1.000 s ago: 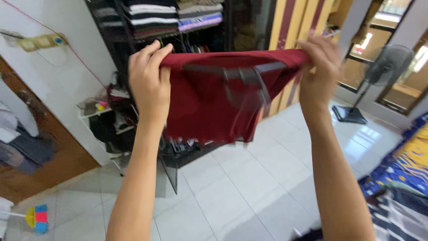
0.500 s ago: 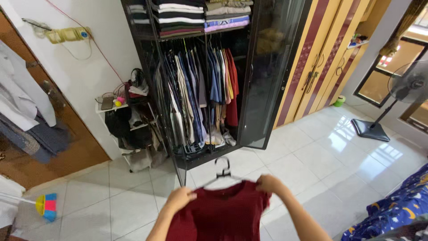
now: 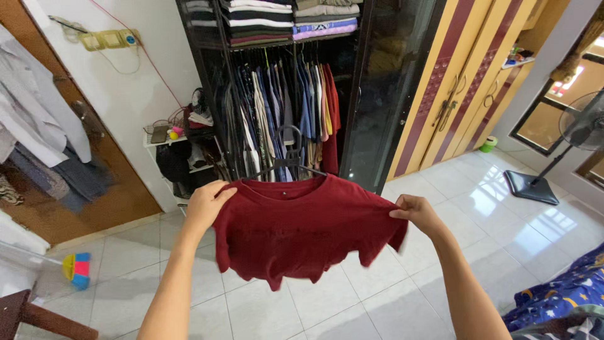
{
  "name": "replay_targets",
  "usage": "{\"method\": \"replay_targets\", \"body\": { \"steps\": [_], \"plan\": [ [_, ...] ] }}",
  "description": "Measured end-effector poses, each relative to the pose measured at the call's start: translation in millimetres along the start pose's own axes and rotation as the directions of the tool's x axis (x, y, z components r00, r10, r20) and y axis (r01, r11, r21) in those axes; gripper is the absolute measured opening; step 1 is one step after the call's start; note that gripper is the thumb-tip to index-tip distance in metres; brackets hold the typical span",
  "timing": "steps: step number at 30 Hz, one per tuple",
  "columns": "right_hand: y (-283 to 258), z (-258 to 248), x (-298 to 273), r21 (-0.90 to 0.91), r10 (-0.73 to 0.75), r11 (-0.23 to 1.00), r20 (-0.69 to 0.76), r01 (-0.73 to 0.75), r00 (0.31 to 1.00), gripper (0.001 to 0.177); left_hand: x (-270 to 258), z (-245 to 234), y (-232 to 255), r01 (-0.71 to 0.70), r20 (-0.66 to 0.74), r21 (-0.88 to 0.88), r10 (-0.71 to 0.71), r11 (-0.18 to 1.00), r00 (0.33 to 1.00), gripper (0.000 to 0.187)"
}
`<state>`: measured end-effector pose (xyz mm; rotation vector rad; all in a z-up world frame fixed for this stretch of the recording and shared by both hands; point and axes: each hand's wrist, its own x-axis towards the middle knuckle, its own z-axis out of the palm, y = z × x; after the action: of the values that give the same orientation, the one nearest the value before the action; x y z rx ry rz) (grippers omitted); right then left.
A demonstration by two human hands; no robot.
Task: The person selects shirts from a stack on a bed, attaches them to hangers, and hangs them inside a wardrobe.
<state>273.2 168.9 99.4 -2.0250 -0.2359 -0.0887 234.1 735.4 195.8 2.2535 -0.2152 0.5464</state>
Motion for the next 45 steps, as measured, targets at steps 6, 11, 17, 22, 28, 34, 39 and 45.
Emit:
{"method": "replay_targets", "body": {
  "steps": [6, 11, 17, 22, 28, 34, 39, 45],
  "plan": [
    [10, -20, 8, 0.106, 0.185, 0.978, -0.039, -0.180, 0.982, 0.007, 4, 6, -10, -0.020, 0.051, -0.114, 0.026, 0.993, 0.998, 0.034],
    [50, -37, 41, -0.511, 0.124, 0.826, -0.246, -0.237, 0.961, 0.010, -2, 10, 15, -0.025, 0.008, -0.148, 0.027, 0.989, 1.000, 0.036],
    [-77, -8, 51, -0.455, -0.375, 0.859, -0.246, 0.236, 0.894, 0.023, 0, 7, 43, -0.044, -0.005, -0.141, 0.044, 0.989, 0.999, 0.035],
    [-215, 63, 39, -0.255, -0.542, 0.808, 0.031, 0.531, 0.840, 0.030, 7, 23, 63, -0.117, 0.043, -0.085, 0.121, 0.990, 0.992, 0.035],
    [-258, 58, 44, -0.157, -0.291, 0.940, 0.086, 0.302, 0.953, 0.016, 14, 28, 40, -0.204, 0.069, -0.509, 0.276, 0.836, 0.959, 0.040],
    [-247, 16, 54, -0.173, -0.303, 0.930, 0.134, 0.324, 0.943, 0.016, 1, 53, -52, 0.292, 0.431, -0.299, -0.145, 0.908, 0.891, 0.056],
    [-217, 2, 65, -0.135, -0.192, 0.968, 0.135, 0.210, 0.972, 0.016, -5, 65, -55, -0.016, -0.085, 0.185, 0.032, 0.983, 0.996, 0.050],
    [-194, 2, 77, 0.031, 0.053, 0.998, -0.051, -0.052, 0.997, 0.015, -31, 140, -23, 0.050, 0.112, -0.112, -0.037, 0.992, 0.993, 0.018]
  ]
}}
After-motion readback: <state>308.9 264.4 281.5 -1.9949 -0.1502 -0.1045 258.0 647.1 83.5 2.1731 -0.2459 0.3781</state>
